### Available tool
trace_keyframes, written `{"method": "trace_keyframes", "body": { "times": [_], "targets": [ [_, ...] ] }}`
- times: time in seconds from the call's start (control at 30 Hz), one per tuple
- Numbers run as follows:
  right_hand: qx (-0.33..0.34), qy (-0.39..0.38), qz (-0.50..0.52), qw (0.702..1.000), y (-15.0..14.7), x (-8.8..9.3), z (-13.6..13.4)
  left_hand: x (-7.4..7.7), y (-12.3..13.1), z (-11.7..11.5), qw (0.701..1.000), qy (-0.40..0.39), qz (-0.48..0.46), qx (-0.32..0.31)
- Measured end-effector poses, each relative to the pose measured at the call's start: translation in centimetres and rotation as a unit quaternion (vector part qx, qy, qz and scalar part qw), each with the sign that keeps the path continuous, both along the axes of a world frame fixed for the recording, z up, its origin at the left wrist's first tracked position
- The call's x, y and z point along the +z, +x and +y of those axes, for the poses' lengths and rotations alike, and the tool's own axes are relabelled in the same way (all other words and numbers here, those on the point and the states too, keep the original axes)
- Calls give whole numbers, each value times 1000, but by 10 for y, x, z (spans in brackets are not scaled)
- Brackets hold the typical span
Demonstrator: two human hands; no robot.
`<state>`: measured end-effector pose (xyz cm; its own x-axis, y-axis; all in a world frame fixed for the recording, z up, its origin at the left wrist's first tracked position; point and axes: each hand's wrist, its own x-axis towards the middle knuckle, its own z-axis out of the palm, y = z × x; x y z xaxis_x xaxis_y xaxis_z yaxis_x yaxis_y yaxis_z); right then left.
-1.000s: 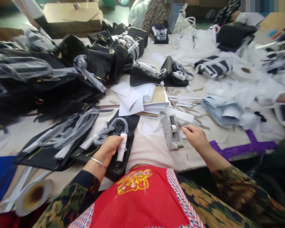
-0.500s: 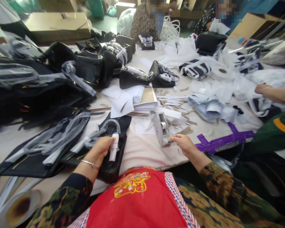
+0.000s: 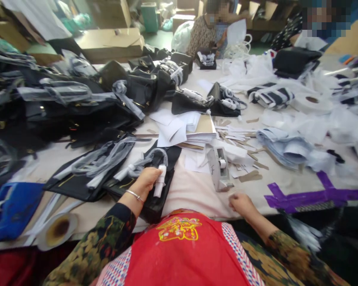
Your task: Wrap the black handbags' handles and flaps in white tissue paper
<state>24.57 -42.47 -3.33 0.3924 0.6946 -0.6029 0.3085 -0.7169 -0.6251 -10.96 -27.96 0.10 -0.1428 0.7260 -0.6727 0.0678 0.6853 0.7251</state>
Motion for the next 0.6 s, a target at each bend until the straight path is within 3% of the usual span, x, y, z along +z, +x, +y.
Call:
{"method": "trace_keyframes", "body": {
  "times": [0.1,0.2,0.27,0.33,0.43,0.6],
  "targets": [
    [150,12,55,987,-32,14,10,-2,-1,-2,999,28,12,-14],
    [257,86,157,950,-90,38,48,-5,-2,-3,998,43,27,-21],
    [279,126,213,928,-134,51,85,-6,-3,-5,998,47,36,-28],
    [261,141,265,918,-172,57,121,-7,-4,-6,997,50,42,-36],
    [269,129,243,923,-207,52,156,-7,-5,-7,996,54,46,-46],
    [321,98,108,936,-218,27,170,-5,-7,-8,997,52,47,-43]
  ]
}}
